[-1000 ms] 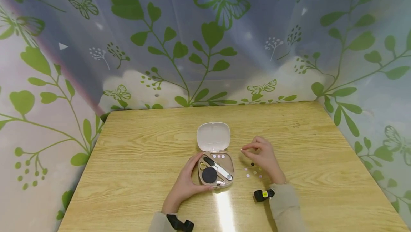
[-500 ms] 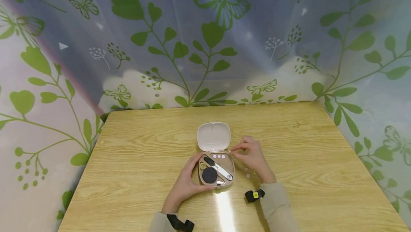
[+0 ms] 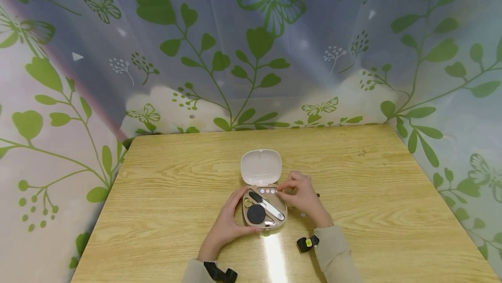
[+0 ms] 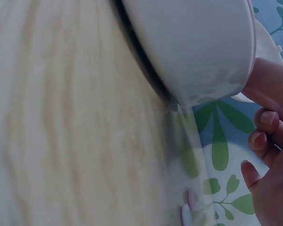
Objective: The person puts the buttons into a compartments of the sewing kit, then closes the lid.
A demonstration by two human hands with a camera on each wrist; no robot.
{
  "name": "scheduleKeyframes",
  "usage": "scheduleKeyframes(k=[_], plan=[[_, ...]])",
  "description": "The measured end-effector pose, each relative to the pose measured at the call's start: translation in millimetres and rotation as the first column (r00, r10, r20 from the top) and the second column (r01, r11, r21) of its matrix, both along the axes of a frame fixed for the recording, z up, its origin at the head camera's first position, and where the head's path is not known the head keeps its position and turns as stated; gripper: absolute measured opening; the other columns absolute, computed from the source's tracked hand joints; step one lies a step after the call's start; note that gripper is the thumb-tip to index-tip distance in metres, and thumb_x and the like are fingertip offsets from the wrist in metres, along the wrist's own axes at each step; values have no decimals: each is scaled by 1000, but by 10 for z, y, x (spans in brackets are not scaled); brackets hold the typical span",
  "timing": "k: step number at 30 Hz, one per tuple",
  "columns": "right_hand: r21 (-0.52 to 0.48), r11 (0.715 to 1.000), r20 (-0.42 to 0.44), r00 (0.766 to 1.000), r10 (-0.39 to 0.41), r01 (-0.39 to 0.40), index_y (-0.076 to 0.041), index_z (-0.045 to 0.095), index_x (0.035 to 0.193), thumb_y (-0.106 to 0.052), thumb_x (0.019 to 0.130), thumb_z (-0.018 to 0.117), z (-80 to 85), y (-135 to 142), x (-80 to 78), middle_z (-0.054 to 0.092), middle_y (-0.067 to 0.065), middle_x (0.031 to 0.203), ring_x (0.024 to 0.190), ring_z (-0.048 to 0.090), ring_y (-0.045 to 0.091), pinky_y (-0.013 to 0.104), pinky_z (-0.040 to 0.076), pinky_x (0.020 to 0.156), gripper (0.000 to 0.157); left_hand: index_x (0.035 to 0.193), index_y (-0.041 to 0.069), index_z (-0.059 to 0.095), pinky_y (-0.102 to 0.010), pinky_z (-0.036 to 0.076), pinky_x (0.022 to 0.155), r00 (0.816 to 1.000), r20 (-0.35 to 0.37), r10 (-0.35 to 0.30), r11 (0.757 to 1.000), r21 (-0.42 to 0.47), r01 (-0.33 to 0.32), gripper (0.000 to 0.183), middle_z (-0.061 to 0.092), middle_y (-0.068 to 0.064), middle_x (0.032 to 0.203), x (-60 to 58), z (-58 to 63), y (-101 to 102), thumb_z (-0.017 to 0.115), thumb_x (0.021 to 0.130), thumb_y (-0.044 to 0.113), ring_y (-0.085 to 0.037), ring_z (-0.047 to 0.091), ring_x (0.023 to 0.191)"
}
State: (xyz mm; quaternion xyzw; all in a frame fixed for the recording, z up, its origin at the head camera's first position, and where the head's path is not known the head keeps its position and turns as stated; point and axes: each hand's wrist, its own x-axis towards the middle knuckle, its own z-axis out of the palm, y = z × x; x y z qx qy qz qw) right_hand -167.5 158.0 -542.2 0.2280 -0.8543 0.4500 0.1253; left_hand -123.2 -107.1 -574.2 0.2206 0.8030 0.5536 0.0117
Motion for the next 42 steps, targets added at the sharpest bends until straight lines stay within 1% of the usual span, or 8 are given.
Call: scheduleKeyframes(k=[2,6,12,25,29,35,39,42], plan=[[10,1000,3,1000,-8,8,-14,79,78,-9,75,86,11,-13,11,48,2,73,77,43,11,41,23,82,9,155,23,35,-46,27,118,1000,4,0,1000,1,0,115,39,7,153,3,3,0,97,59,36,-18,35,142],[36,999,-8,1000,-15,16,-15,78,77,-5,73,86,37,-36,27,46,3,73,77,40,11,41,20,80,14,155,23,34,-47,27,118,1000,10,-2,1000,3,2,116,39,7,153,2,4,1,97,58,36,-18,34,143],[44,999,-38,999,-13,14,-14,78,76,-3,72,87,29,-45,22,47,3,72,75,39,11,38,20,77,15,155,23,34,-47,27,118,1000,8,-5,1000,6,5,116,39,7,153,0,-1,-2,97,59,36,-17,34,142],[23,1000,-28,1000,-9,10,-12,78,78,-1,72,86,37,-52,25,50,2,73,75,41,11,37,21,78,15,155,25,34,-48,26,119,1000,15,0,1000,10,0,116,39,7,153,0,-5,3,97,58,38,-17,34,142],[19,1000,-18,1000,-13,13,-11,78,79,-1,73,85,47,-46,26,52,2,74,76,43,11,37,23,79,14,154,23,35,-48,27,118,1000,6,-4,1000,14,4,115,39,6,153,-3,-6,3,97,58,37,-19,34,143],[11,1000,-26,1000,-15,15,-13,79,79,-3,73,85,54,-17,5,55,2,76,76,45,9,38,26,81,14,154,24,35,-45,26,119,1000,18,-1,1000,10,1,115,38,9,153,-4,3,1,97,59,36,-16,33,143],[-31,999,-34,999,-7,6,-13,79,80,0,72,84,65,20,2,55,4,75,75,45,10,40,24,84,15,154,24,35,-46,26,119,1000,12,-6,1000,12,6,115,39,8,153,-4,6,0,97,59,38,-17,34,143],[-67,998,-68,998,-3,-1,-11,79,80,3,71,84,66,60,-9,54,4,73,71,46,14,35,31,80,17,154,23,35,-48,27,118,1000,2,-9,1000,13,9,115,39,6,153,-7,-1,0,97,59,37,-18,34,143]])
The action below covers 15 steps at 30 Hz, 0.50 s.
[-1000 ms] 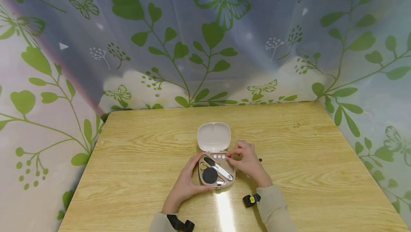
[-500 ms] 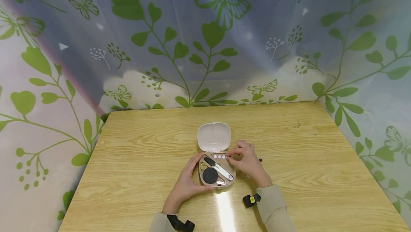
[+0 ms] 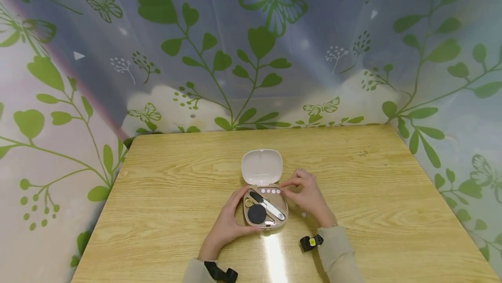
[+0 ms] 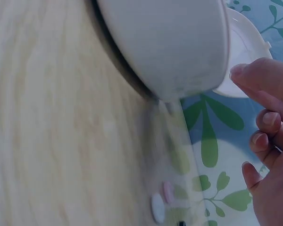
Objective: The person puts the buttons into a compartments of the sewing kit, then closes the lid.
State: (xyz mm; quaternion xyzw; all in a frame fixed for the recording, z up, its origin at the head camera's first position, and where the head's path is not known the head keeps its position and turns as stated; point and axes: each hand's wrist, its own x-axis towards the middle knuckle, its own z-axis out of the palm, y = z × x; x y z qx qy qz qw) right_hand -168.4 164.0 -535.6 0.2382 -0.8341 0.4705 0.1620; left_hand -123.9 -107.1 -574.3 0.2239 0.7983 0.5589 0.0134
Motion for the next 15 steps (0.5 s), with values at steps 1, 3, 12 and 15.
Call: scheduleKeyframes(k=[1,3,12,15], plan=[[-12,1000,-18,1000,3,-3,-10,79,80,5,70,84,-4,15,-7,53,4,71,69,46,16,32,34,76,18,154,23,35,-49,27,118,1000,-2,1,1000,0,-1,115,39,6,153,1,-1,-2,97,59,36,-19,34,142],[-25,1000,-57,998,-2,0,-7,78,78,8,69,84,-14,49,-19,52,4,69,67,46,19,29,37,66,19,154,23,35,-49,28,118,1000,-5,1,1000,-1,-1,115,39,6,153,1,-1,-6,97,59,36,-19,34,143],[-80,995,-71,995,-64,59,4,75,78,18,66,81,184,182,130,49,17,66,63,45,34,33,38,59,19,155,23,34,-48,28,118,1000,-10,7,1000,-12,-7,116,39,7,154,4,-14,-11,97,58,37,-18,34,143],[-82,993,-60,994,-95,90,5,75,78,18,67,80,260,234,199,49,18,67,65,43,33,30,38,61,18,155,22,34,-49,28,118,1000,-19,1,1000,-15,-1,116,38,6,154,9,-14,-8,97,59,38,-18,35,142]])
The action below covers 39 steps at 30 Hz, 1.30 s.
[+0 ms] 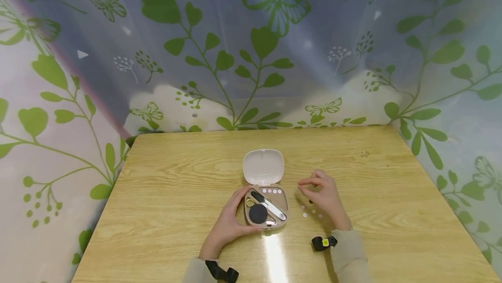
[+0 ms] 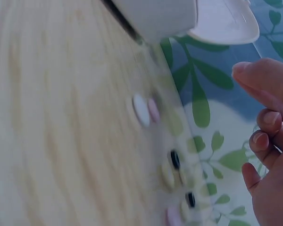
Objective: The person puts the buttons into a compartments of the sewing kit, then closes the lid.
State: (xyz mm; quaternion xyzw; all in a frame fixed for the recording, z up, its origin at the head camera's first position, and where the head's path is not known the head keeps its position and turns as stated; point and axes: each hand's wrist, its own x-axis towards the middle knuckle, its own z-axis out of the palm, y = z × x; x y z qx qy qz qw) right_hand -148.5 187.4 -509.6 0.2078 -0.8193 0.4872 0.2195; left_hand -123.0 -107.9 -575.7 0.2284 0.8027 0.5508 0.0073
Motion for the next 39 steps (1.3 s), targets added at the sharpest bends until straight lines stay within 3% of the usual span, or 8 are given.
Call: scheduleKeyframes(k=[9,17,25,31,39], plan=[[-38,996,80,994,-77,80,6,75,80,17,70,79,-58,210,65,53,17,71,68,46,29,27,40,63,15,154,24,35,-48,29,117,1000,-1,8,1000,-3,-8,115,39,7,153,-13,9,-7,96,59,40,-17,34,142],[-69,986,223,966,-134,152,5,76,83,12,76,78,-161,348,134,47,20,72,70,41,26,26,37,62,10,154,25,34,-48,27,118,1000,15,14,1000,3,-14,116,38,6,154,-6,0,8,97,57,36,-17,33,143],[-21,994,267,958,-101,110,6,76,84,11,77,78,-246,423,193,49,22,74,69,42,31,29,37,58,10,154,16,36,-56,25,117,999,19,31,999,27,-32,117,40,-5,154,4,-22,39,99,55,17,-27,34,143],[14,997,303,950,-76,75,3,77,85,8,76,80,-274,456,206,53,20,76,71,44,30,30,38,61,11,154,23,35,-49,27,118,999,26,22,1000,0,-23,116,39,5,154,3,7,21,98,58,32,-18,33,143],[57,995,268,958,-97,84,-8,79,82,3,74,84,-620,584,82,52,5,74,70,43,17,26,35,61,15,154,23,36,-48,27,118,1000,13,4,1000,8,-4,115,39,7,153,-12,20,17,96,58,40,-17,34,143]])
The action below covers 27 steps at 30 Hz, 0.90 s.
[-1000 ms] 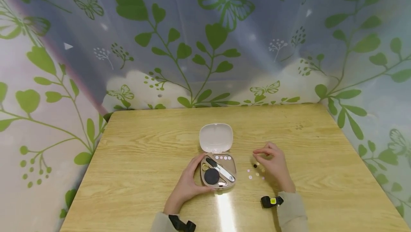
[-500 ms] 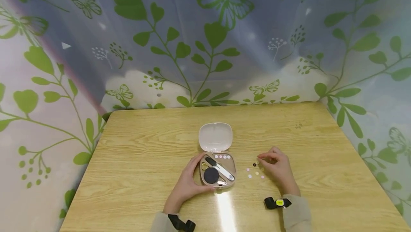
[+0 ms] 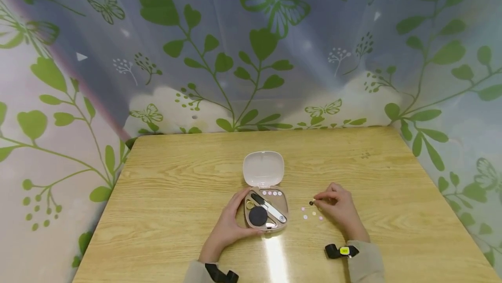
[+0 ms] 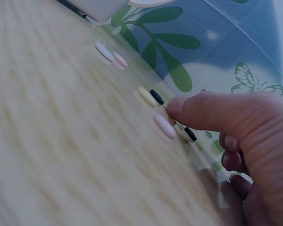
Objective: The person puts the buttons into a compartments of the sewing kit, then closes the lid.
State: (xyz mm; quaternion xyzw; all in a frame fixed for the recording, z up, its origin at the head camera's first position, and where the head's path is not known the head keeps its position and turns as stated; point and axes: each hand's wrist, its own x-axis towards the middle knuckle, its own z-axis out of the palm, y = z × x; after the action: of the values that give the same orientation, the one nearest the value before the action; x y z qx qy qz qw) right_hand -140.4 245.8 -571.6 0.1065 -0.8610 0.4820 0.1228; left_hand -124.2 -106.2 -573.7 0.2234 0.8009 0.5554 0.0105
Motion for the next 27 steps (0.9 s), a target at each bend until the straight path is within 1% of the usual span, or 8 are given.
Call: scheduleKeyframes(k=[3,7,10,13,16,23,27], plan=[[10,1000,-33,999,8,-7,-12,79,81,0,74,85,-38,16,-14,51,0,73,69,42,13,24,35,60,15,154,24,36,-47,27,118,1000,6,5,1000,-7,-5,115,39,8,153,1,-4,-6,97,58,39,-16,34,143],[18,1000,-77,997,8,-7,-14,79,80,1,73,86,-50,10,-18,51,-2,71,67,41,13,24,33,59,17,154,23,35,-48,27,118,1000,1,5,1000,-8,-5,116,38,8,153,-1,-3,-7,97,57,40,-16,34,143],[44,999,-111,994,3,2,-14,79,79,1,72,86,-68,9,-17,50,-3,70,66,41,12,25,29,65,18,154,21,35,-49,28,118,1000,-12,4,1000,-5,-4,116,38,6,154,1,-9,-4,97,58,40,-18,34,143],[65,998,-118,993,0,8,-15,79,79,0,72,86,-72,10,-25,50,-4,71,66,41,11,28,25,69,18,154,22,36,-49,28,117,1000,-14,11,1000,-4,-11,116,38,5,154,3,-14,-5,97,57,39,-18,34,143],[70,997,-97,995,-6,13,-15,79,79,-1,72,86,-66,14,-31,50,-6,71,67,41,9,28,25,70,18,154,23,35,-49,28,118,1000,-12,13,1000,-5,-14,116,38,6,154,3,-16,-4,97,57,39,-17,33,143],[25,1000,-42,999,-10,11,-15,79,82,-4,76,85,-24,-2,-19,52,-6,72,68,43,10,23,35,60,14,154,23,35,-50,27,118,1000,-10,12,1000,0,-12,116,38,7,154,2,-20,-6,97,57,38,-18,34,143],[-4,1000,-9,1000,-17,17,-16,79,82,-8,78,85,-13,-9,-27,53,-3,74,69,44,12,22,36,60,11,154,23,36,-49,27,118,1000,-8,16,1000,2,-16,116,39,6,153,7,-18,-14,98,57,37,-18,35,142]])
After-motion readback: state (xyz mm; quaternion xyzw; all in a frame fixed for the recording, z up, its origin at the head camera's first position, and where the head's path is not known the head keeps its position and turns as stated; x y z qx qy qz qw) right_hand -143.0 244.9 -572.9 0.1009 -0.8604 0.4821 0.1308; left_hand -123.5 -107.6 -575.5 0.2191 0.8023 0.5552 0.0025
